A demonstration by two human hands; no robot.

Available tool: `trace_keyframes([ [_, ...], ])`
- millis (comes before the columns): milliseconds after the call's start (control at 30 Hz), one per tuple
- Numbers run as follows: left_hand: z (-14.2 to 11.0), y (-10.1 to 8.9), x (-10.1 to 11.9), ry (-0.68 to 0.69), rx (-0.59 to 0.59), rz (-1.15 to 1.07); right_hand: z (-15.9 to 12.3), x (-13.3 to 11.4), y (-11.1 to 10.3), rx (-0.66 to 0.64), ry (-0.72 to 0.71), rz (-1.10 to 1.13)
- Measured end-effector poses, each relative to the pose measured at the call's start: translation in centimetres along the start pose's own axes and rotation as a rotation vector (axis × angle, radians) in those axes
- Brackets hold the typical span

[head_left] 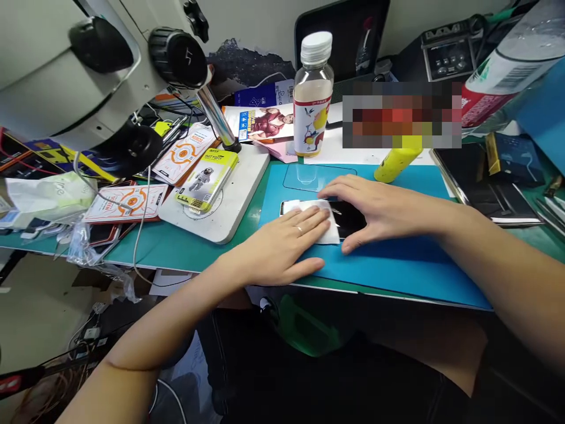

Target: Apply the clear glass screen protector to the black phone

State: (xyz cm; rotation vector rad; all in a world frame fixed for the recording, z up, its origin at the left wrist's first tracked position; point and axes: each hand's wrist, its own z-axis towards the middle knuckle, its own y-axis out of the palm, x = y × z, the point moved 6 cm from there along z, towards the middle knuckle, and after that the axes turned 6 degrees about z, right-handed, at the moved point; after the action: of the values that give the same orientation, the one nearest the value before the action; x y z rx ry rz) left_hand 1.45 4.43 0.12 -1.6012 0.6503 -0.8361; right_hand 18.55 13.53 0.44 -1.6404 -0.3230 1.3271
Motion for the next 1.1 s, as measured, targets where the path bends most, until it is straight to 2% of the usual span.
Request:
trace_keyframes([
  [167, 3.9, 0.3, 3.1, 0.024, 0.032, 0.072, -0.2, 0.5, -0.7, 0.058, -0.016, 0.204],
  [267, 4.3, 0.3, 3.8, -0.002, 0.077, 0.107, -0.3, 0.8, -0.9, 0.073, -0.021, 0.221],
  [333, 3.2, 0.5, 3.0, -0.084, 0.101, 0.116, -0.3, 0.7, -0.9, 0.074, -0.037, 0.216],
  [500, -2.0, 0.9, 0.0, -0.312, 0.128, 0.123, -0.2, 0.5, -0.9, 0.105, -0.074, 0.193],
  [600, -3.2, 0.9, -0.4, -0.399, 0.132, 0.148, -0.2, 0.4, -0.9, 0.123, -0.094, 0.185],
  [667, -2.4, 0.9, 0.4, -0.402, 0.133, 0.135, -0.2, 0.3, -1.0, 0.138, -0.112, 0.185],
  [767, 0.5, 1.0, 2.6, -0.343, 0.132, 0.063, -0.2, 0.3, -1.2, 0.178, -0.135, 0.19],
  [933, 5.0, 0.9, 5.8, -0.353, 0.202, 0.057, -0.2, 0.2, -1.4, 0.218, -0.168, 0.164],
  [1033, 6.1, 0.6, 6.7, -0.325, 0.222, 0.086, -0.2, 0.4, -1.4, 0.22, -0.169, 0.132],
  [1100, 5.8, 0.5, 6.5, -0.312, 0.225, 0.096, -0.1, 0.4, -1.3, 0.224, -0.146, 0.108],
])
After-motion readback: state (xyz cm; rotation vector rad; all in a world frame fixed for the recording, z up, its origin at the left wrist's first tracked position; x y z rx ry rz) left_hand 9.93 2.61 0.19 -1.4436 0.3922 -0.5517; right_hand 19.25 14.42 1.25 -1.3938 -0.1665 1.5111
